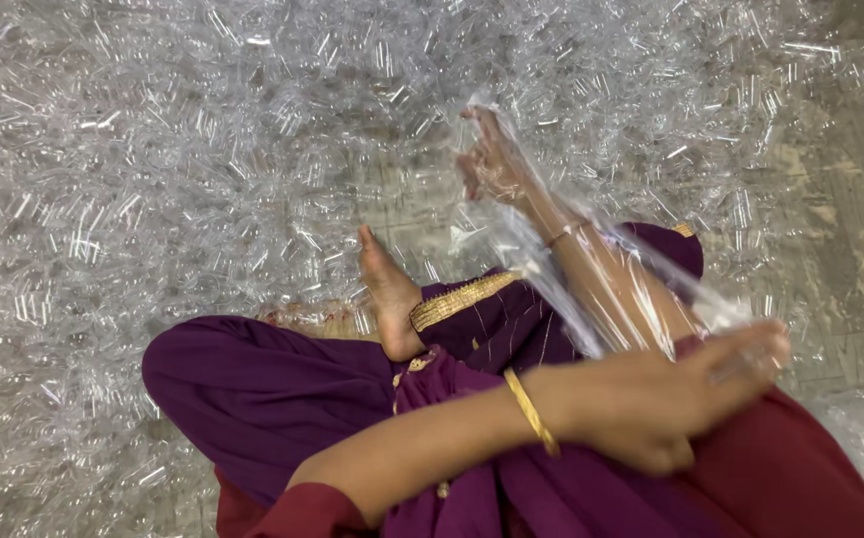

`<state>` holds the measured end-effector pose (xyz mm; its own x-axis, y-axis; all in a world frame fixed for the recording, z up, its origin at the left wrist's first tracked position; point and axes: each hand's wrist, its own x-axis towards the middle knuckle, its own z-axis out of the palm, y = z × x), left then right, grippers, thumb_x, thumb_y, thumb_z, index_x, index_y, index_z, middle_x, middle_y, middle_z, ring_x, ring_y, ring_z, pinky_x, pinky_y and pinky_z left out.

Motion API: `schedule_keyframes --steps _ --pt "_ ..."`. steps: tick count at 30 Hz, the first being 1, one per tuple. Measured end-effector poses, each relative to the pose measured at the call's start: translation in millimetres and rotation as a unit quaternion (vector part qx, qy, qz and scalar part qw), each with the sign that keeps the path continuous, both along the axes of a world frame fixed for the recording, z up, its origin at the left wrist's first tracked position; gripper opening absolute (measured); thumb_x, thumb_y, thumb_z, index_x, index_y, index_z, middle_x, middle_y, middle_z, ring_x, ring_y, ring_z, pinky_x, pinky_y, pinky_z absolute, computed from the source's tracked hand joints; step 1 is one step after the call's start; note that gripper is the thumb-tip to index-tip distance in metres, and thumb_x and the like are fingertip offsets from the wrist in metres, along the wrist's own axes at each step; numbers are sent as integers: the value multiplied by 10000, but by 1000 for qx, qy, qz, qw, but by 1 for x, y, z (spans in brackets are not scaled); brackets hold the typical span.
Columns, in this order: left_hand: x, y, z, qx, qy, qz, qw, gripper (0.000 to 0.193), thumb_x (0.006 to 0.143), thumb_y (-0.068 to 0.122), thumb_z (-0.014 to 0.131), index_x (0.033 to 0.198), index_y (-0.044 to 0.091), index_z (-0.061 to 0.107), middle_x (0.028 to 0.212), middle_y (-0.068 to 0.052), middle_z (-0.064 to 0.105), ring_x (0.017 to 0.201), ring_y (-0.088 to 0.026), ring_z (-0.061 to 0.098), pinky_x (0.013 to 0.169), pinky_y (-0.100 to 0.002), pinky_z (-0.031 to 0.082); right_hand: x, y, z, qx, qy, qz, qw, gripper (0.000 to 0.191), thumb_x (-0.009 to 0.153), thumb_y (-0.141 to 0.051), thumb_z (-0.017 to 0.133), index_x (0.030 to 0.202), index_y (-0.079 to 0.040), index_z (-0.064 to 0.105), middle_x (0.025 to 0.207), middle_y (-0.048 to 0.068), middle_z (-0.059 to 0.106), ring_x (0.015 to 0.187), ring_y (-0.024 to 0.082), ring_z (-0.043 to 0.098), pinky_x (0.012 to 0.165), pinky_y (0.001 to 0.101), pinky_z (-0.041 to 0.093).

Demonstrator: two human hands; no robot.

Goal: The person sits on the floor surrounded by clear plastic tubes and packs them into clear plastic bags by hand, gathering tubes into bundles, sliding the bundles into bags, and folding the bags closed.

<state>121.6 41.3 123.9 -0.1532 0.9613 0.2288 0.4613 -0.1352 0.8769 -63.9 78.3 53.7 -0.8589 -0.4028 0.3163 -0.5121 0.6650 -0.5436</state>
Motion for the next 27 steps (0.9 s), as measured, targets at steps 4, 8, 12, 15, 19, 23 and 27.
schedule_keyframes --steps 4,8,12,15,19,23,27 --pt "2 -7 -4 110 -21 -89 990 967 745 49 655 1595 27 196 1705 -284 80 1167 -434 611 911 -397 587 11 -8 -2 -19 -14 26 999 346 930 -146 674 1258 -41 635 1219 147 684 1095 284 687 960 359 575" --pt "-110 -58 -12 131 52 190 972 783 788 201 779 1499 113 463 1541 -270 437 1381 -378 476 1078 -462 502 9 -20 -1 -24 -52 34 998 366 929 -184 677 1268 -50 647 1229 141 692 1093 282 693 961 360 573" --pt "-247 -135 -83 -141 112 507 843 548 970 459 770 978 -81 683 861 -264 691 806 -382 687 721 -487 536 20 -42 4 -56 -110 84 989 388 927 -222 679 1279 -59 659 1238 136 701 1091 279 699 962 361 571" --pt "-267 -171 -151 -226 45 494 838 284 874 290 683 911 26 781 851 -215 736 799 -384 720 764 -493 554 52 -61 6 -97 -183 175 963 405 926 -250 681 1287 -66 668 1245 132 708 1090 277 704 963 362 569" --pt "-255 -216 -181 -286 158 661 676 172 930 181 674 959 26 742 1096 -252 684 941 -441 681 815 -540 555 103 -93 5 -150 -293 300 895 429 924 -288 684 1297 -75 680 1255 126 716 1088 275 710 965 363 567" --pt "-242 -215 -191 -297 265 711 580 470 782 18 631 1244 101 648 1378 -191 554 1239 -408 555 994 -643 418 153 -124 10 -167 -389 378 823 454 923 -326 687 1308 -85 692 1264 121 725 1086 272 716 966 365 566" --pt "-209 -166 -228 -172 352 645 656 656 758 -10 591 1388 174 569 1395 -152 545 1295 -382 509 1126 -625 336 203 -131 -4 -172 -466 446 745 480 921 -364 690 1318 -94 704 1274 115 733 1084 270 722 967 366 564"
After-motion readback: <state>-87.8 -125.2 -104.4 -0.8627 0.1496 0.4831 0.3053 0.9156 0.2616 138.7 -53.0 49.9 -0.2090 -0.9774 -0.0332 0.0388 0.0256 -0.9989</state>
